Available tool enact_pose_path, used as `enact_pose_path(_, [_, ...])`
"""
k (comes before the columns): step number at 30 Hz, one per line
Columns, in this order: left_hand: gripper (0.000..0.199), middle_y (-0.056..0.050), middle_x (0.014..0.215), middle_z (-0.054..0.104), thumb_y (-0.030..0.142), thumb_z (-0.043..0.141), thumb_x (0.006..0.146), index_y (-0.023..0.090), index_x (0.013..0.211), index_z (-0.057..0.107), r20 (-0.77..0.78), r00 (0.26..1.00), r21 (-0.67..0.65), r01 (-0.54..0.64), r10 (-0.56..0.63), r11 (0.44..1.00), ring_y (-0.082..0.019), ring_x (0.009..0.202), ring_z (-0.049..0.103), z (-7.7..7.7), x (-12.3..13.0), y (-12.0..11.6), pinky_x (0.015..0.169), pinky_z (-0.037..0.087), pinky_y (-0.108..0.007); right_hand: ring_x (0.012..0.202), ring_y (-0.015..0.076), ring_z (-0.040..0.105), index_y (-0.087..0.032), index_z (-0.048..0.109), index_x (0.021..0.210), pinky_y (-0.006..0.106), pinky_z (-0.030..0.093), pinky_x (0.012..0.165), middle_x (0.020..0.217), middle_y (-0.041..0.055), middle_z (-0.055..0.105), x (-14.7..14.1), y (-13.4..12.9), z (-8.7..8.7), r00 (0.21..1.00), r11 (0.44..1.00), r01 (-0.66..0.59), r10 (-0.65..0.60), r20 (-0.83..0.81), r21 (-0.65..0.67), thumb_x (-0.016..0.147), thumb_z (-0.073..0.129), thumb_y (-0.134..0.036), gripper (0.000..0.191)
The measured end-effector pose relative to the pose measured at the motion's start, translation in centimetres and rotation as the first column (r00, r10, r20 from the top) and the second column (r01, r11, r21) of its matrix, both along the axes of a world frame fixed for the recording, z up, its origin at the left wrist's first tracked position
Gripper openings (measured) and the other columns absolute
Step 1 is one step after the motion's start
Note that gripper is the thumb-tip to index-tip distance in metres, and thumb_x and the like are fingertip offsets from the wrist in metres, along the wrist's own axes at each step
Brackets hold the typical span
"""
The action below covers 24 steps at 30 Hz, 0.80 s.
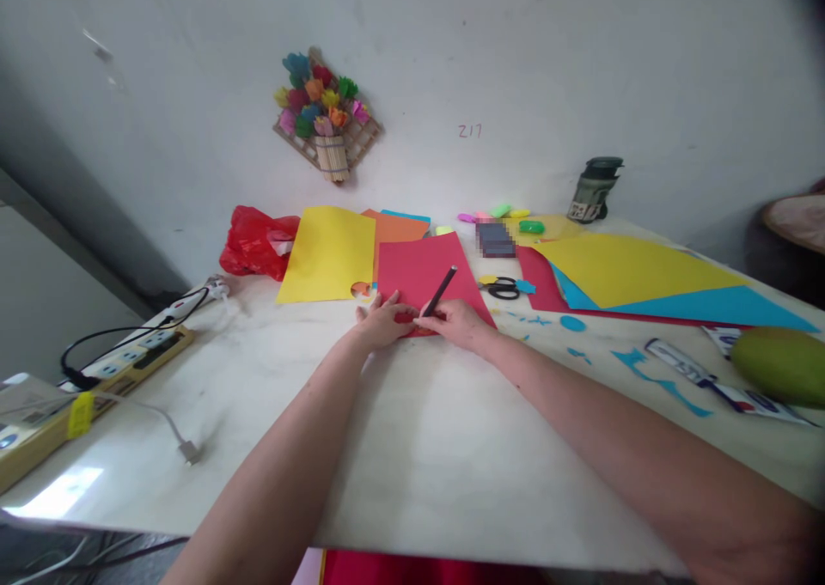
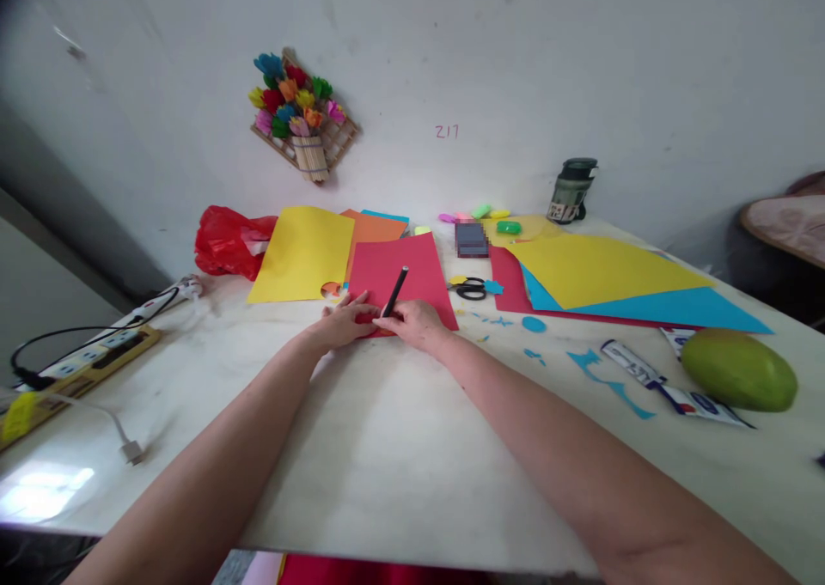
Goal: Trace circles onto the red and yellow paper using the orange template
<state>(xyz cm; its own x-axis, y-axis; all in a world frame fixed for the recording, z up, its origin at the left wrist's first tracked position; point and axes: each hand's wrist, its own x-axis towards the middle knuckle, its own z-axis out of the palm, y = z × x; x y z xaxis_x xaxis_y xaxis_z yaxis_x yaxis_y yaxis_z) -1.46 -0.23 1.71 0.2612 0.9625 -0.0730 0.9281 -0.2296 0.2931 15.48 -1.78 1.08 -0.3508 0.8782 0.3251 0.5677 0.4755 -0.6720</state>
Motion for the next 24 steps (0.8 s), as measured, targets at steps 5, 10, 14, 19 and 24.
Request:
enact_pose_path(5, [0.036,0.008,0.135,0.017,0.053,0.045,0.069,0.043,0.103,0.049,-0.007,1.000,0.009,-0.008,0.008,1.000,-0.031,0.122,0.004,0.07,0.05,-0.05,0.088,0.006,-0.058,0.067,0.0140,0.056,-0.019,0.063,0.076,0.023,0.039,0.061,0.071,0.0035,0.064,0.03,0.17,-0.28,1.000,0.999,-0.009,0.009,-0.001,0.031,0.067,0.051,-0.046,0.030])
enact_pose_path(10, [0.036,0.008,0.135,0.017,0.053,0.044,0.069,0.042,0.103,0.049,-0.016,1.000,-0.002,-0.012,0.012,1.000,-0.031,0.122,0.005,0.23,0.15,-0.11,0.088,0.007,-0.059,0.067,0.0145,0.056,-0.019,0.063,0.075,0.023,0.039,0.060,0.070,0.0035,0.063,0.00,0.38,-0.47,1.000,0.999,-0.006,0.006,0.001,0.031,0.066,0.052,-0.045,0.030])
enact_pose_path(14, [0.036,0.008,0.135,0.018,0.054,0.045,0.069,0.042,0.103,0.049,-0.020,1.000,0.004,-0.013,0.013,1.000,-0.031,0.122,0.005,0.17,0.11,0.00,0.088,0.008,-0.059,0.066,0.0143,0.056,-0.019,0.063,0.074,0.023,0.039,0.060,0.070,0.0036,0.063,0.02,0.34,-0.40,1.000,1.000,-0.008,0.008,-0.006,0.030,0.066,0.052,-0.045,0.030])
enact_pose_path(19, [0.035,0.008,0.135,0.017,0.053,0.045,0.069,0.042,0.102,0.050,-0.009,1.000,0.002,-0.009,0.009,1.000,-0.031,0.122,0.004,0.27,0.12,-0.11,0.088,0.007,-0.059,0.067,0.0144,0.056,-0.019,0.063,0.074,0.023,0.038,0.060,0.070,0.0035,0.063,0.06,0.34,-0.44,1.000,1.000,-0.015,0.015,-0.006,0.026,0.066,0.051,-0.047,0.031])
enact_pose_path(24, [0.034,0.008,0.135,0.017,0.052,0.045,0.069,0.041,0.101,0.050,0.004,1.000,-0.002,-0.020,0.020,1.000,-0.031,0.122,0.004,0.55,0.30,-0.51,0.088,0.006,-0.059,0.066,0.0145,0.056,-0.019,0.063,0.076,0.023,0.038,0.059,0.070,0.0038,0.063,0.08,0.43,-0.58,1.000,0.999,-0.012,0.011,0.011,0.042,0.067,0.050,-0.048,0.033])
